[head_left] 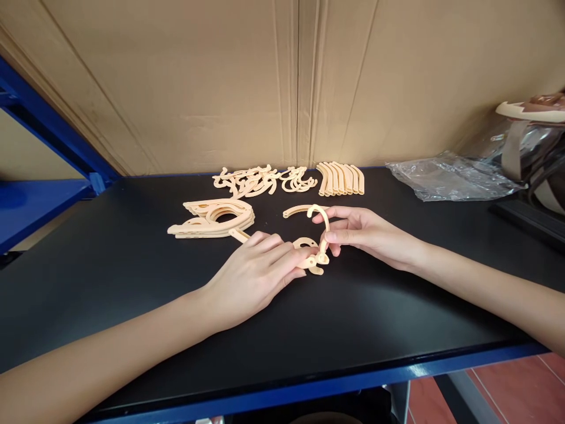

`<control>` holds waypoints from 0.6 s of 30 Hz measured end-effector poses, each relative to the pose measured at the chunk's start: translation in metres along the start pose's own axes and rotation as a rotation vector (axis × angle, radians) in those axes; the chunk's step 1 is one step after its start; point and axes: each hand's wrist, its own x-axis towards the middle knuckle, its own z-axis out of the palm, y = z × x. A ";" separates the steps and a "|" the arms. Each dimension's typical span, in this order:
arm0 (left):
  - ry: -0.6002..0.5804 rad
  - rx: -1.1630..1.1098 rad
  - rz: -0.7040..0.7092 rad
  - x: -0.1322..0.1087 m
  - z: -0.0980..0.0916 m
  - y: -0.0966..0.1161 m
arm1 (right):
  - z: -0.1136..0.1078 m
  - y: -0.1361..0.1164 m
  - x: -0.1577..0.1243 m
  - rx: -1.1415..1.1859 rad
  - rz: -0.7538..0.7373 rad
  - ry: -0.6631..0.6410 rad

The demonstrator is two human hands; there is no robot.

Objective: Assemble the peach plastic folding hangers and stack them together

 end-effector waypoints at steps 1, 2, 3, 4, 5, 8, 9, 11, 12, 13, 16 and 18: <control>-0.002 -0.008 0.007 0.000 0.000 0.000 | 0.000 0.000 0.000 0.006 -0.002 -0.008; -0.001 -0.014 0.014 0.000 0.000 0.000 | 0.000 0.001 0.001 0.013 -0.004 -0.014; -0.001 -0.018 0.018 0.000 0.000 0.000 | 0.000 0.002 0.001 0.019 -0.003 -0.017; 0.000 -0.024 0.022 0.000 0.000 0.000 | -0.001 0.002 0.001 0.024 -0.001 -0.016; 0.002 -0.036 0.022 0.000 0.000 0.000 | -0.001 0.003 0.001 0.025 0.003 -0.013; 0.004 -0.103 -0.027 -0.003 0.001 0.000 | -0.001 0.004 0.002 0.015 0.011 0.004; 0.005 -0.128 -0.058 -0.004 0.002 0.000 | 0.000 0.004 0.002 0.011 0.012 0.010; 0.007 -0.166 -0.105 -0.005 0.003 0.001 | 0.000 0.004 0.002 0.004 0.011 0.018; 0.010 -0.180 -0.110 -0.006 0.003 0.001 | 0.000 0.004 0.002 0.000 0.008 0.021; 0.015 -0.192 -0.100 -0.006 0.003 0.001 | 0.001 0.004 0.001 -0.004 0.003 0.022; 0.034 -0.209 -0.034 -0.005 0.002 0.001 | 0.001 0.005 0.001 -0.020 -0.022 0.017; 0.030 -0.213 -0.012 -0.005 0.001 0.000 | 0.001 0.005 0.000 -0.031 -0.039 0.016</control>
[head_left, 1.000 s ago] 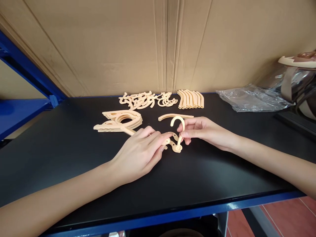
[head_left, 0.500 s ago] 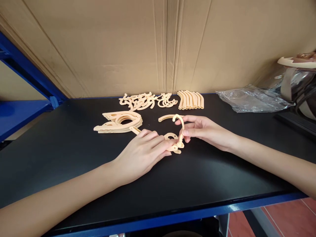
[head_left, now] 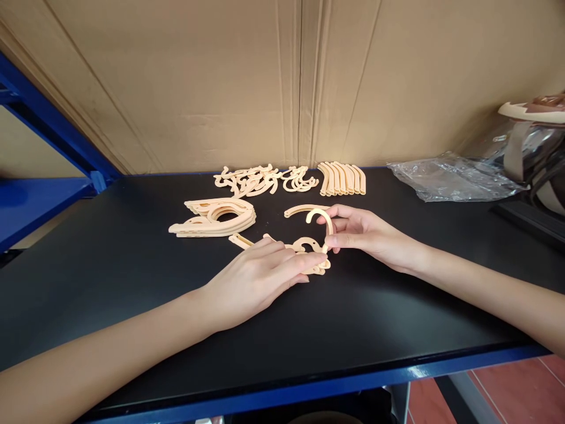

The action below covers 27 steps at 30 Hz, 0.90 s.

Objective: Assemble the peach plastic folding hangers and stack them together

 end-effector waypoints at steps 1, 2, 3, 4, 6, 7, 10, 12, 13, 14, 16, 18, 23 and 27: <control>-0.003 -0.002 0.002 0.000 0.000 0.000 | 0.000 0.000 0.000 -0.006 -0.006 0.006; -0.004 -0.003 0.002 0.000 0.000 0.000 | 0.001 0.000 -0.001 -0.011 -0.011 0.014; -0.004 -0.002 0.000 0.000 0.000 0.000 | 0.001 0.000 -0.001 -0.016 -0.016 0.025; -0.005 0.001 0.000 0.000 0.000 0.000 | 0.002 0.000 -0.001 -0.019 -0.018 0.035; -0.010 0.015 0.003 0.000 0.000 0.000 | 0.003 0.000 -0.002 -0.021 -0.020 0.043; -0.016 0.027 0.005 0.000 0.000 0.000 | 0.004 0.000 -0.002 -0.021 -0.021 0.040; -0.022 0.068 0.009 0.000 0.000 0.000 | 0.005 -0.001 -0.003 -0.040 -0.033 0.044; -0.016 0.085 0.007 0.001 0.000 0.000 | 0.005 -0.001 -0.003 -0.058 -0.043 0.059; -0.010 0.088 0.001 0.001 0.001 0.000 | 0.005 -0.001 -0.003 -0.066 -0.047 0.065; 0.000 0.087 -0.010 0.000 0.001 0.001 | 0.005 -0.001 -0.003 -0.069 -0.051 0.070; 0.015 0.080 -0.044 0.000 0.001 0.001 | 0.005 0.000 -0.003 -0.070 -0.062 0.083; 0.027 0.056 -0.090 -0.001 0.002 0.003 | 0.005 0.000 -0.002 -0.075 -0.079 0.104; -0.014 0.042 -0.200 -0.004 0.002 0.007 | 0.005 0.000 -0.003 -0.115 -0.114 0.111; -0.046 0.049 -0.248 -0.005 0.002 0.010 | 0.007 -0.003 -0.004 -0.109 -0.103 0.105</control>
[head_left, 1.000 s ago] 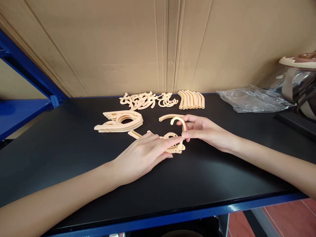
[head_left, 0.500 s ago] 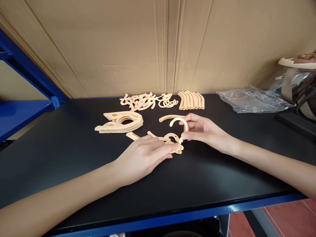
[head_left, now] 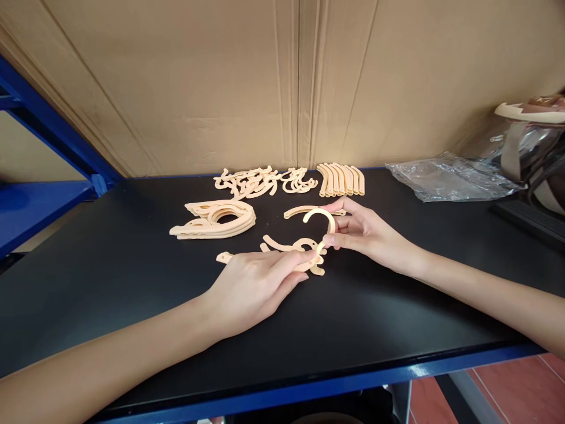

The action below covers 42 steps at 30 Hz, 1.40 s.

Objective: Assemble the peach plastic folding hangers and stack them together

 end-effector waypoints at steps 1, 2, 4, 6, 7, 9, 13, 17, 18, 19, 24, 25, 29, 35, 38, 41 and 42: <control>-0.010 -0.001 -0.015 0.000 0.000 0.000 | 0.000 0.000 0.000 0.000 0.000 0.000; -0.023 -0.003 -0.032 0.000 0.000 0.000 | 0.000 -0.001 0.000 0.001 -0.001 -0.001; -0.060 -0.013 -0.068 0.000 0.000 0.000 | 0.001 -0.001 0.000 0.009 -0.003 -0.004; -0.092 -0.034 -0.093 0.001 0.000 0.000 | 0.001 -0.001 0.000 0.016 0.002 -0.006; -0.101 -0.045 -0.101 0.001 -0.001 0.000 | 0.001 -0.001 0.000 0.016 0.006 -0.007; -0.109 -0.063 -0.108 0.001 -0.001 0.000 | 0.001 0.000 0.000 0.013 0.013 -0.009; -0.114 -0.072 -0.118 0.002 -0.001 0.000 | 0.002 0.001 0.001 0.026 0.007 -0.023; -0.093 -0.041 -0.120 0.002 0.000 0.001 | 0.002 0.002 0.001 0.052 0.013 -0.027; -0.087 -0.029 -0.116 0.002 0.000 0.002 | 0.003 0.002 0.001 0.058 0.018 -0.027; -0.081 -0.020 -0.109 0.003 -0.001 0.002 | 0.003 0.002 0.001 0.064 0.021 -0.030; -0.068 0.008 -0.084 0.002 0.000 0.002 | 0.002 0.005 0.001 0.074 0.025 -0.056; -0.068 0.012 -0.082 0.002 0.000 0.002 | 0.001 0.005 0.002 0.065 0.022 -0.060; -0.061 0.002 -0.055 0.002 0.001 0.002 | 0.000 0.006 0.001 -0.011 -0.020 -0.116; 0.053 0.020 -0.039 0.002 -0.002 0.000 | -0.011 0.007 0.004 -0.290 -0.225 0.206; 0.087 0.027 -0.042 0.002 -0.003 -0.004 | -0.025 0.015 0.011 -0.645 -0.316 0.282; 0.079 0.021 -0.108 0.002 -0.004 -0.006 | -0.039 0.024 0.018 -0.962 -0.393 0.117; 0.076 0.020 -0.127 0.002 -0.005 -0.007 | -0.042 0.026 0.020 -0.989 -0.396 0.062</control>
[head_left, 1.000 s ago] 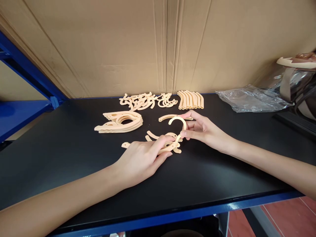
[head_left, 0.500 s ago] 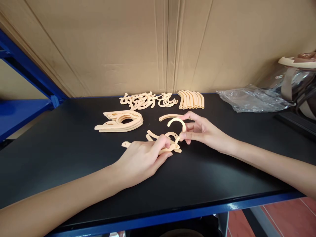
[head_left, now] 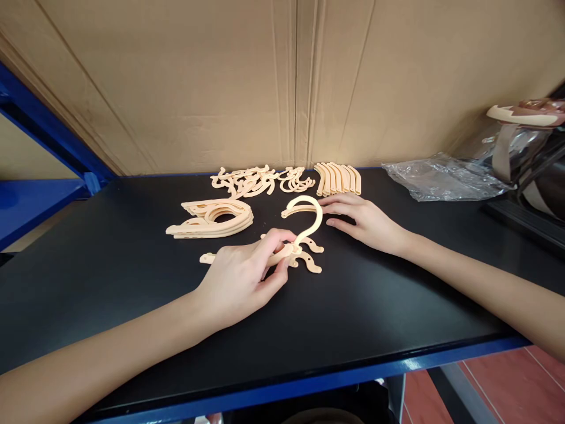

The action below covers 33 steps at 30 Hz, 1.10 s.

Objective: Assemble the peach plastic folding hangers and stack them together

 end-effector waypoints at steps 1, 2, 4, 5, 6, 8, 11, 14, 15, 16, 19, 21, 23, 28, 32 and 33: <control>-0.006 -0.001 -0.019 0.000 -0.001 0.000 | 0.000 0.002 0.000 -0.005 -0.013 -0.025; -0.015 -0.005 -0.039 0.001 -0.002 0.000 | 0.001 0.003 0.001 -0.004 -0.016 -0.033; -0.038 -0.023 -0.078 0.001 -0.005 0.001 | 0.001 0.001 0.001 -0.012 -0.013 -0.034; -0.049 -0.035 -0.095 0.001 -0.006 0.001 | 0.001 -0.001 0.000 -0.023 -0.014 -0.035; -0.059 -0.047 -0.108 0.001 -0.007 0.001 | 0.001 -0.002 0.000 -0.034 -0.018 -0.038; -0.071 -0.063 -0.123 0.002 -0.008 0.000 | 0.001 -0.005 -0.001 -0.042 -0.029 -0.040; -0.089 -0.071 -0.131 0.002 -0.008 -0.003 | 0.002 -0.006 -0.003 -0.012 -0.013 -0.028; -0.096 -0.086 -0.129 0.002 -0.006 -0.007 | 0.001 -0.010 -0.003 0.016 0.081 0.017; -0.099 -0.094 -0.127 0.001 -0.005 -0.008 | 0.001 -0.012 -0.003 0.020 0.127 0.039; -0.099 -0.101 -0.126 0.001 -0.005 -0.010 | -0.001 -0.015 -0.003 0.018 0.168 0.052; -0.102 -0.107 -0.131 0.001 -0.004 -0.013 | -0.005 -0.023 -0.003 -0.033 0.126 0.039; -0.096 -0.109 -0.146 0.001 -0.004 -0.012 | -0.008 -0.028 -0.003 -0.066 0.011 0.005; -0.082 -0.123 -0.166 0.001 -0.005 -0.010 | -0.010 -0.031 -0.002 -0.074 -0.079 -0.030; -0.089 -0.139 -0.180 0.001 -0.007 -0.006 | -0.010 -0.036 -0.002 -0.103 -0.154 -0.035; -0.114 -0.170 -0.176 0.001 -0.007 -0.006 | -0.009 -0.036 -0.003 -0.133 -0.166 -0.012; -0.128 -0.194 -0.169 0.001 -0.007 -0.006 | -0.009 -0.036 -0.003 -0.138 -0.169 -0.007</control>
